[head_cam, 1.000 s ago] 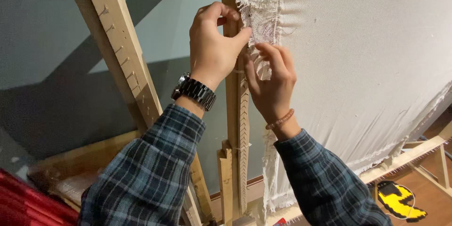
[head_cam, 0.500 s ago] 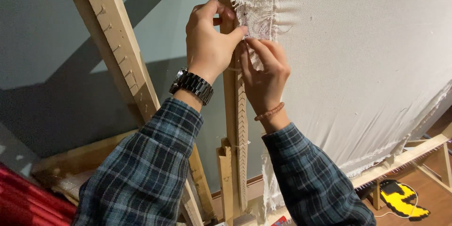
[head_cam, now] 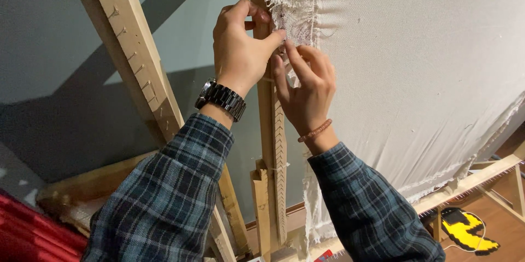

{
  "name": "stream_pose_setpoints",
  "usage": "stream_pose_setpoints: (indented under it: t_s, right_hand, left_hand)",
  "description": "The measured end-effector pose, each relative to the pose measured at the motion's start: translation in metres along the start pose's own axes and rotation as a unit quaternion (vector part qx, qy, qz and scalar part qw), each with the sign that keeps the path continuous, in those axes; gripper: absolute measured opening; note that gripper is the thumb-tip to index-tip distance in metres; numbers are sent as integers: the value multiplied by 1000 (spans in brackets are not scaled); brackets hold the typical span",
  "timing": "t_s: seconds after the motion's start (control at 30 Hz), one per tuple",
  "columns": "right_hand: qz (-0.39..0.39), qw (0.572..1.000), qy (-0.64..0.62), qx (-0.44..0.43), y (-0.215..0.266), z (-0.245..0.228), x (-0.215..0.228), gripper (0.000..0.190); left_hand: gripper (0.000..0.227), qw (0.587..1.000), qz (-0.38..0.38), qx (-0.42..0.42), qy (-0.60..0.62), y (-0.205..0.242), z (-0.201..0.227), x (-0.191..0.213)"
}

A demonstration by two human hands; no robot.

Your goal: Stretching and securing canvas fabric onto a wooden frame for rug tufting.

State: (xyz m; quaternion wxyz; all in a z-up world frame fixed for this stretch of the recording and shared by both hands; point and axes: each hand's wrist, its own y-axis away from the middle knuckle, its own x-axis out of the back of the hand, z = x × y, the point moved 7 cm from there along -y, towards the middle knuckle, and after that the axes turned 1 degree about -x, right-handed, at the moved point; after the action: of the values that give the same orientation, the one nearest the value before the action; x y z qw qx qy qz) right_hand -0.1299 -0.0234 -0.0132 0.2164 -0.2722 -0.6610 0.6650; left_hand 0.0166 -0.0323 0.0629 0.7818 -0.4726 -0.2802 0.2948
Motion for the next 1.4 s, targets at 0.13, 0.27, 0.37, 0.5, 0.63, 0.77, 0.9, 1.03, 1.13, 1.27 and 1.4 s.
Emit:
stream_pose_setpoints:
  t_s: [0.13,0.27,0.37,0.5,0.63,0.77,0.9,1.03,1.13,1.27,1.4]
  right_hand:
    - [-15,999,28,8,-2,-3,2,29]
    - [-50,997,43,25,-1,2,8,32]
    - [-50,998,-45,0,-1,2,21,30]
    - [-52,989,-128,-56,11,11,24,20]
    - [-53,989,-121,-71,30,20,32,20]
    - [-80,983,-119,-117,58,38,40,16]
    - [-97,976,-104,-163,79,61,53,16]
    - [-90,972,-71,-206,88,81,83,13]
    - [-103,962,-43,-249,100,111,110,11]
    - [-96,962,10,-257,122,150,154,8]
    - [-115,944,39,-306,147,188,202,9]
  left_hand:
    - [31,1000,-5,0,4,1,4,1]
    - [32,1000,-11,-3,-16,2,8,3]
    - [32,1000,-12,-16,-22,3,11,3]
    - [31,999,-15,-22,-28,6,14,4]
    - [27,999,0,-45,-25,10,11,3]
    - [30,994,42,-95,-14,22,34,10]
    - [31,977,121,-172,-23,51,83,2]
    - [37,964,22,-252,-86,66,101,-51]
    - [49,932,-64,-309,-181,89,97,-107]
    - [65,874,-90,-381,-289,121,84,-172]
    - [78,825,-177,-417,-338,157,71,-238]
